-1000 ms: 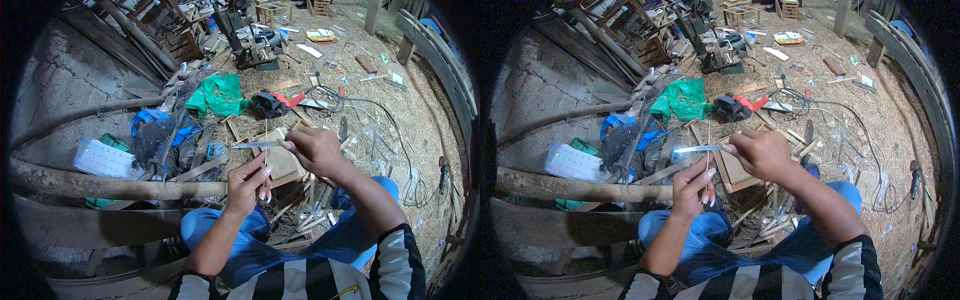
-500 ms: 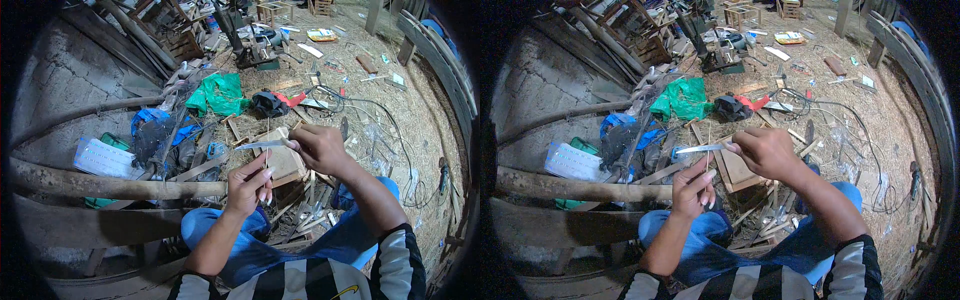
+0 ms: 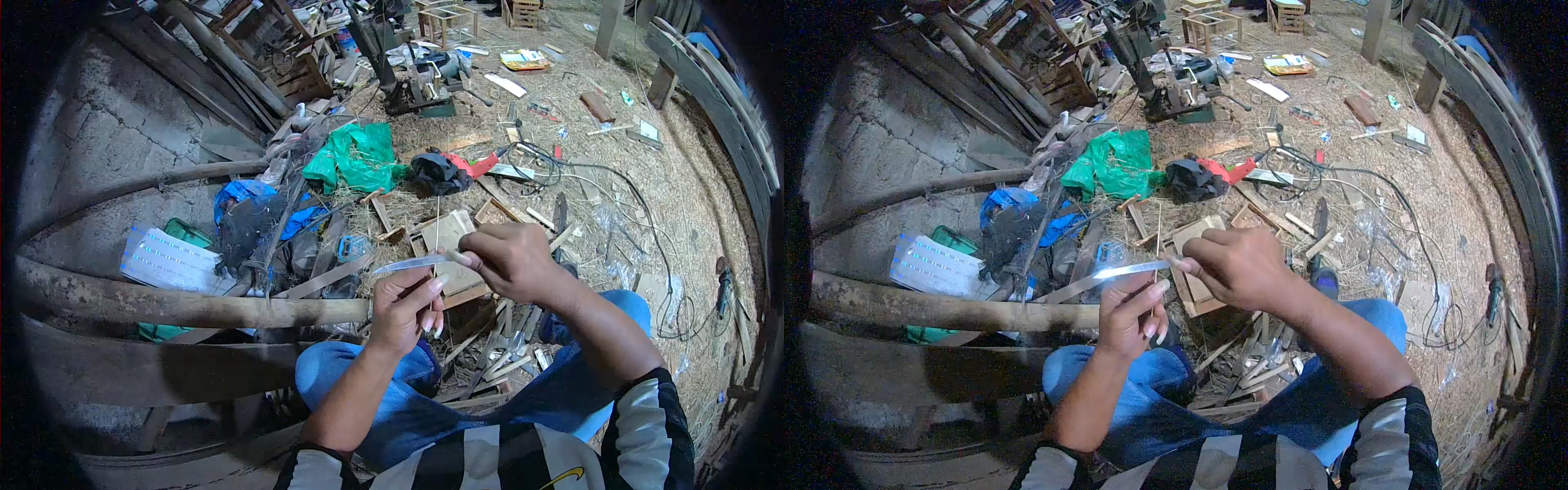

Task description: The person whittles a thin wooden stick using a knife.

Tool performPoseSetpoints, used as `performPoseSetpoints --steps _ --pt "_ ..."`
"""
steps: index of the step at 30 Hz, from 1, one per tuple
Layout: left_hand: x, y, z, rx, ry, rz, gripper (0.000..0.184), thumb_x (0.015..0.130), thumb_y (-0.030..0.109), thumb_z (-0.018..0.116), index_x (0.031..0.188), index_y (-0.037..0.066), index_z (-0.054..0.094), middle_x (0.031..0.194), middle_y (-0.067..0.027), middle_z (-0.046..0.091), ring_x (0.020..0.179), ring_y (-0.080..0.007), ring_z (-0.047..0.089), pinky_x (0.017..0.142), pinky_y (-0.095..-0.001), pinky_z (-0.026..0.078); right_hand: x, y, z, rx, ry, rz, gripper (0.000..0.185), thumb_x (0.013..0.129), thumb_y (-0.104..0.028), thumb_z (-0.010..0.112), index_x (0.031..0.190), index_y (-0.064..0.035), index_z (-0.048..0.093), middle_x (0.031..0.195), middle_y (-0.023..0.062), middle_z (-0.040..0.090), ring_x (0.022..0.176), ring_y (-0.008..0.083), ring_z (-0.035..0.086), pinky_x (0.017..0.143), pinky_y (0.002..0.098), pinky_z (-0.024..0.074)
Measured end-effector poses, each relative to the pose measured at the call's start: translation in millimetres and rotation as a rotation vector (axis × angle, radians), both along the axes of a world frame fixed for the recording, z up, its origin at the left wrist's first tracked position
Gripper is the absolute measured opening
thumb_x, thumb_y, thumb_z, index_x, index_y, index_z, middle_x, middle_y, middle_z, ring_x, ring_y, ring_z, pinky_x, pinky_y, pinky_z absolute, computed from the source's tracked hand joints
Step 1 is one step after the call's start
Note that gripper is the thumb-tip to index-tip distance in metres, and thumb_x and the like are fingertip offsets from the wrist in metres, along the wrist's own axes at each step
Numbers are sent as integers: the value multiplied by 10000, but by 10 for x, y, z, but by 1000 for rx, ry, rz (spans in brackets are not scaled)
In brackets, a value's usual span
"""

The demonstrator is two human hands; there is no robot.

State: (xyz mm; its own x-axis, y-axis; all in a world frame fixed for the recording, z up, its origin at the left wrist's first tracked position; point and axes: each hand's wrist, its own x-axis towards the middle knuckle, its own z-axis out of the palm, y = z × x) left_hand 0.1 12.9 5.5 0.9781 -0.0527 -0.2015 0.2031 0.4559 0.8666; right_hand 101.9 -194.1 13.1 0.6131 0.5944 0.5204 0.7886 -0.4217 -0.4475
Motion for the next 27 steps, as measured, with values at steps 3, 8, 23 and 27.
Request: performPoseSetpoints --steps 3,8,23,27 --pt "-18 -10 7 -30 12 20 412 938 41 655 1347 23 617 692 -80 650 443 -84 490 452 -267 501 139 -29 -33 39 29 -136 209 937 -365 658 921 -157 673 751 61 633 642 310 654 526 441 478" --pt "-14 -10 9 -56 13 1 409 949 54 648 1356 28 612 705 -79 653 444 -84 491 456 -266 502 28 -21 56 -4 77 25 145 946 -236 660 965 -94 680 798 114 651 686 330 660 568 419 488" --pt "-13 -10 -52 59 -38 19 373 947 55 658 1320 44 647 708 -81 661 440 -71 481 448 -258 494 168 -63 16 10 86 -108 173 947 -275 656 960 -104 679 760 113 627 660 333 641 551 430 463" --pt "-11 -54 4 98 -61 53 364 948 42 652 1312 50 655 705 -83 661 441 -69 482 451 -253 494 103 -62 95 -42 70 -40 160 949 -267 646 951 -111 676 773 107 635 673 327 651 555 435 468"
